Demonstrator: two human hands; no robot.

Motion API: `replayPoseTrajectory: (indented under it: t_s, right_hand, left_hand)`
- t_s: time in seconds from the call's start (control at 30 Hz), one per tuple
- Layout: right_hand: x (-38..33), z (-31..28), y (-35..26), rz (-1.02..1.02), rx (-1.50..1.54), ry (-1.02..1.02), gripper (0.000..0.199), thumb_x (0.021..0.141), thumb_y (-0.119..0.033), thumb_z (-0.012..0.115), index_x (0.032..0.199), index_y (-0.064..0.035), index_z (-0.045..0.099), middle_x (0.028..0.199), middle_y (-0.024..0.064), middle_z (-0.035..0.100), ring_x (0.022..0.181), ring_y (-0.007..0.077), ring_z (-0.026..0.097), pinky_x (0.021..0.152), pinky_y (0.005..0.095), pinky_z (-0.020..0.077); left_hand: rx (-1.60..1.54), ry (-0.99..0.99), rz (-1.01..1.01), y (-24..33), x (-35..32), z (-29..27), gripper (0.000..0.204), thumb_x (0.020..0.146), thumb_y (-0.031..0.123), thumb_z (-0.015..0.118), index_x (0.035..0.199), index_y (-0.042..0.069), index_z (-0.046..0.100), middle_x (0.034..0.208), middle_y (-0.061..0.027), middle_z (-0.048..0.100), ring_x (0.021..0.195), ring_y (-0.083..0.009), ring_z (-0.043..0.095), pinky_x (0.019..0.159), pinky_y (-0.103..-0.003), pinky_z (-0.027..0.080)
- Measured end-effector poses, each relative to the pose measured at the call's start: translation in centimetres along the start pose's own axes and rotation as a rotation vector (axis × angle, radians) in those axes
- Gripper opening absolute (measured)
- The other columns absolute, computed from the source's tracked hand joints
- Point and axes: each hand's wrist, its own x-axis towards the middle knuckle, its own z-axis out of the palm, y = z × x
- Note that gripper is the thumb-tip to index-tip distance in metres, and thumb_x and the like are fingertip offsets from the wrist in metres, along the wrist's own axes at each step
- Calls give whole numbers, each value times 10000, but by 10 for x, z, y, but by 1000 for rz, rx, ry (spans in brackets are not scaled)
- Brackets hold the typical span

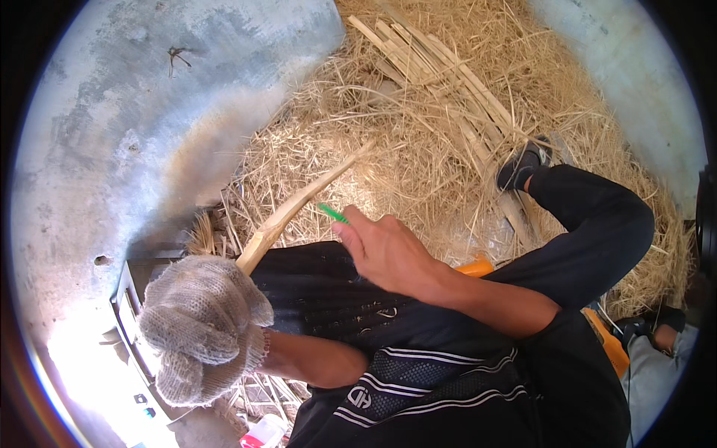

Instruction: The person sits on a hay-covered floor and uses a green-handled knife to peel the outer layer off a thin wooden stick. They hold the stick with a gloved left hand and scrape the blade along its length, creating wood shavings that fall onto the hay.

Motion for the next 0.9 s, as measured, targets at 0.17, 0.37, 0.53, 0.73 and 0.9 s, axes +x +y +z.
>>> replayPoseTrajectory:
  t_s: [0.17, 0.37, 0.53, 0.73, 0.9]
  right_hand:
    - [-11, -4, -19, -248, 38, 72, 223, 976, -243, 535, 935, -25, 514, 503, 178, 516, 474, 396, 563, 456, 481, 433]
    - [-8, -2, -19, -226, -101, 72, 275, 987, -313, 494, 983, -39, 525, 520, 184, 568, 522, 426, 607, 481, 520, 500]
    - [-19, -12, -29, -290, 38, 64, 297, 988, -311, 495, 993, -15, 525, 519, 191, 562, 514, 418, 610, 471, 514, 497]
    - [10, 0, 24, -54, -206, 71, 314, 1007, -314, 450, 1005, -10, 530, 560, 231, 575, 537, 438, 612, 474, 522, 486]
    - [-8, -7, -7, -73, -34, 22, 300, 995, -321, 472, 993, -26, 528, 575, 244, 578, 555, 462, 598, 500, 541, 475]
  left_hand:
    - [-107, -103, 70, -7, 7, 15, 286, 904, 224, 502, 664, 75, 537, 521, -24, 470, 392, -118, 466, 354, -267, 445]
    - [-199, -319, 11, -8, 4, -9, 283, 936, 295, 527, 915, 19, 584, 802, -60, 593, 736, -174, 616, 738, -322, 533]
    - [-303, -510, -151, 0, 0, -47, 439, 939, 398, 528, 1060, -23, 554, 970, -102, 571, 817, -180, 585, 804, -342, 518]
    - [-237, -361, -45, -8, 2, -18, 392, 878, 369, 545, 960, -15, 559, 860, -85, 542, 707, -182, 556, 698, -341, 513]
    - [-221, -344, -25, -7, -2, -17, 368, 828, 344, 553, 924, -11, 575, 825, -79, 543, 685, -184, 562, 679, -346, 521]
